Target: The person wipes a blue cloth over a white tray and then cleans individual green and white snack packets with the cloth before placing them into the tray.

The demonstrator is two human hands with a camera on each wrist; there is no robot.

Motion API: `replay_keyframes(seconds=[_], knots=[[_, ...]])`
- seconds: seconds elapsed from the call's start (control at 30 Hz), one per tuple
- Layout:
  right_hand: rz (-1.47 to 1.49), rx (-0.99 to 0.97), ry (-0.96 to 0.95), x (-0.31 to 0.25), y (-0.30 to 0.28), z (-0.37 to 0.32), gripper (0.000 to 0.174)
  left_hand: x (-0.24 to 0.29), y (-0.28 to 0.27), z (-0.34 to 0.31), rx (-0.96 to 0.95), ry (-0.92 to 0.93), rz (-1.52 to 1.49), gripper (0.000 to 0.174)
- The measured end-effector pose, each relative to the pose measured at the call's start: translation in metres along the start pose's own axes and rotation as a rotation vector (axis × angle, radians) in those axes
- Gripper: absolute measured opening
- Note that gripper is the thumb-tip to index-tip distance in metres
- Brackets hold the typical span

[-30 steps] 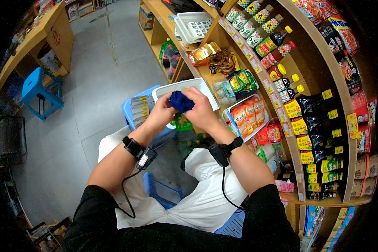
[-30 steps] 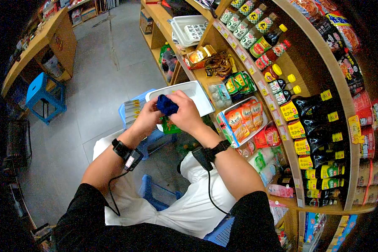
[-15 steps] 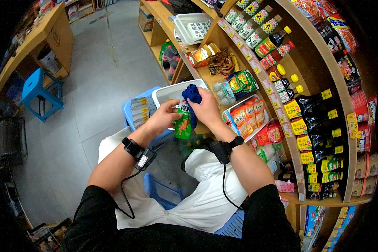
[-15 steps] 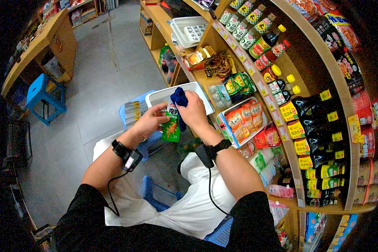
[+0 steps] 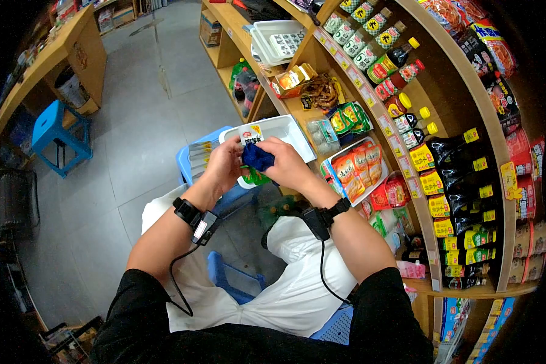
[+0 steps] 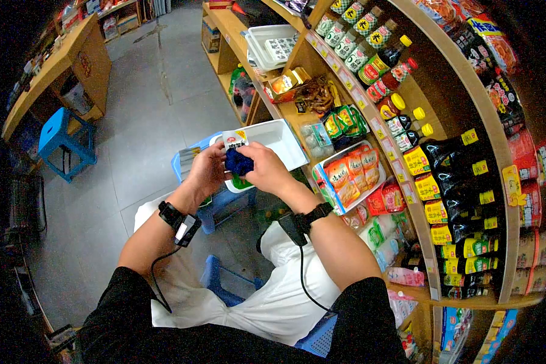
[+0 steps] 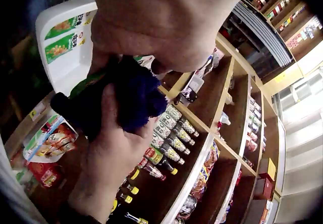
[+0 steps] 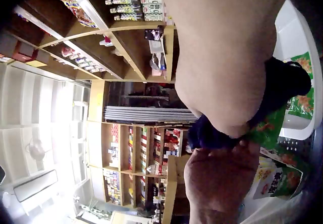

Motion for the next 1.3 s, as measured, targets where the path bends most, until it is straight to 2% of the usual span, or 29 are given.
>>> replay_keyframes(seconds=[0.13,0.23,0.3,0.47,0.53,0.7,0.77,0.87,0.93,1.0,1.1,1.17,1.3], knots=[[0.0,0.027,-0.081,-0.007,-0.006,0.001,0.044,0.004,0.004,-0.001,0.062,0.083,0.029,0.035],[-0.019,-0.022,0.007,-0.007,-0.01,0.001,0.04,0.005,-0.003,0.001,0.093,0.129,0.135,0.039],[-0.074,0.099,0.116,0.0,-0.011,0.0,0.038,0.007,-0.006,0.004,0.089,0.143,0.162,0.04],[-0.022,0.225,0.208,0.008,-0.009,0.001,0.035,0.005,0.006,-0.002,0.079,0.162,0.222,0.04],[-0.08,0.207,0.151,0.006,-0.006,0.001,0.035,0.001,0.003,0.001,0.093,0.165,0.157,0.038],[-0.129,0.163,0.056,-0.006,-0.005,0.0,0.037,-0.001,0.001,0.001,0.089,0.199,0.207,0.039],[-0.119,0.068,0.057,-0.012,-0.005,0.001,0.039,-0.003,-0.003,0.004,0.088,0.221,0.203,0.039],[-0.099,0.073,-0.013,-0.012,0.002,0.001,0.042,-0.004,-0.013,0.013,0.069,0.258,0.159,0.041],[-0.068,0.074,-0.042,-0.014,0.004,0.0,0.043,-0.001,-0.013,0.015,0.082,0.37,0.082,0.041],[-0.036,0.076,-0.071,-0.015,0.004,-0.001,0.044,0.002,-0.012,0.012,0.099,0.372,0.075,0.042],[-0.042,0.051,-0.009,-0.011,0.005,0.0,0.042,0.007,-0.006,0.005,0.146,0.374,0.097,0.041],[-0.044,0.11,0.078,-0.004,-0.001,-0.001,0.04,0.01,-0.003,0.002,0.175,0.374,0.127,0.04],[-0.06,0.165,0.296,0.024,-0.004,-0.003,0.028,0.015,-0.001,-0.001,0.199,0.37,0.109,0.04]])
Point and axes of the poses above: each hand's wrist, its own z-axis towards the middle knuckle, its own y-axis out of the palm, x = y × z, the point moved 3 cm from there along z, towards the middle knuckle, and after that the axes turned 14 degrees about -z, right-handed, at the moved point
